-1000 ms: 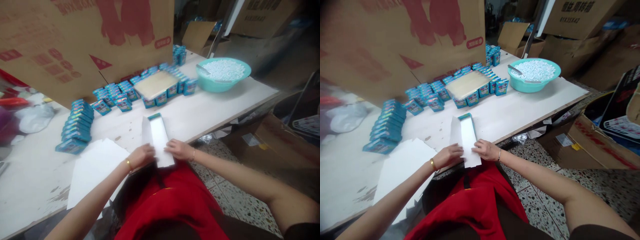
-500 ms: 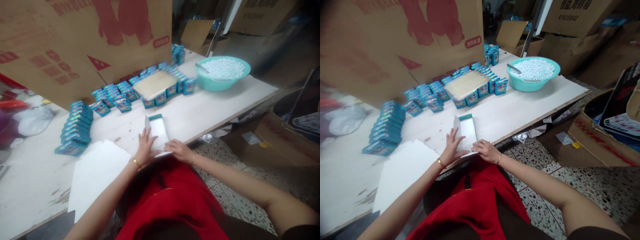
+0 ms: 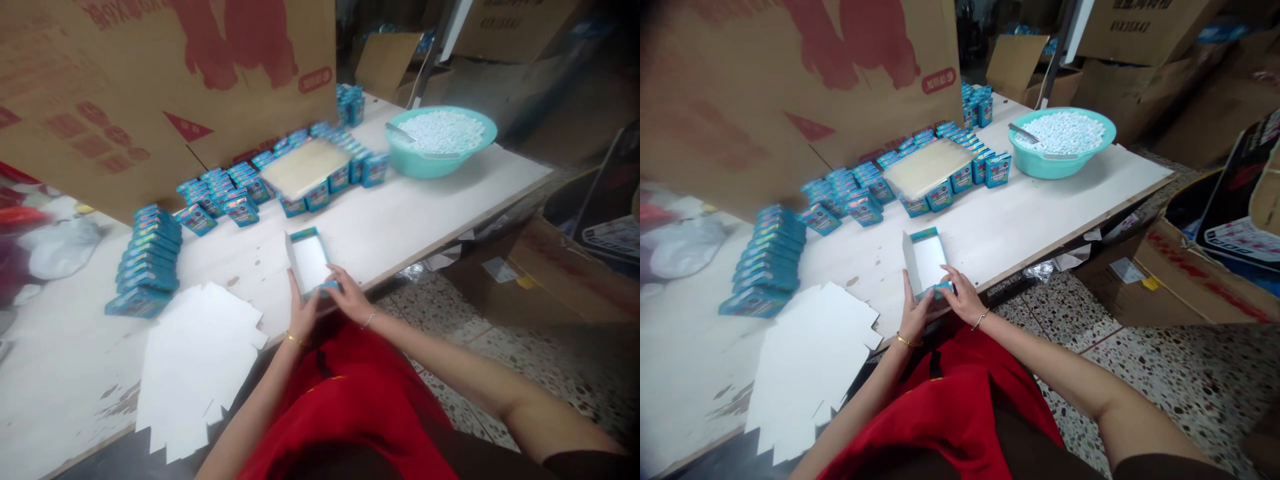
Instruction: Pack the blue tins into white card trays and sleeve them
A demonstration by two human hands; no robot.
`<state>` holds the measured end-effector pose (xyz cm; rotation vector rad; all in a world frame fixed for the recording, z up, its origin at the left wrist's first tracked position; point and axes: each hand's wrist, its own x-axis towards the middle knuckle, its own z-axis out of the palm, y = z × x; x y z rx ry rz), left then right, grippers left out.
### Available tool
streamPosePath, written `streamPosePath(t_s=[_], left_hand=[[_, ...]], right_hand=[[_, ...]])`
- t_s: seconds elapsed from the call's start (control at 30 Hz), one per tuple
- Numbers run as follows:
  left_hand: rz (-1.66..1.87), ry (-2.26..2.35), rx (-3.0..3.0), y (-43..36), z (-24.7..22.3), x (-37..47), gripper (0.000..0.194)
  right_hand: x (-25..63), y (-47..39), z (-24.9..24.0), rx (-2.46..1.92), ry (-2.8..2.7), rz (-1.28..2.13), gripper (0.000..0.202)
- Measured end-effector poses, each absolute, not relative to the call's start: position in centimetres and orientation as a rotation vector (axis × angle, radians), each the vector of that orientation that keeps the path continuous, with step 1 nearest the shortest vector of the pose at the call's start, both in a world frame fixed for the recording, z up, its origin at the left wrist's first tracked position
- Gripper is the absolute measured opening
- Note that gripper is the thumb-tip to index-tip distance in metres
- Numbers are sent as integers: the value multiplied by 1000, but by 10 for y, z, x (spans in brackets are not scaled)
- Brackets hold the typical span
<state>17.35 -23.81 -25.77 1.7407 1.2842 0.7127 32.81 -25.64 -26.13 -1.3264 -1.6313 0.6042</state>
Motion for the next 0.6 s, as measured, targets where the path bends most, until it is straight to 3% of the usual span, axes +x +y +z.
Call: streamPosePath(t_s=[0.07, 0.37, 0.6], left_hand=[[832, 1401, 1666, -239, -255, 180, 84], [929, 1581, 1631, -241, -246, 195, 75], [980, 1577, 1721, -239, -256, 191, 73]], right_hand=[[324, -258, -262, -1357, -1554, 566, 42], [330, -274, -266, -1423, -2088, 104, 21], [325, -256, -251, -1409, -2345, 121, 19]])
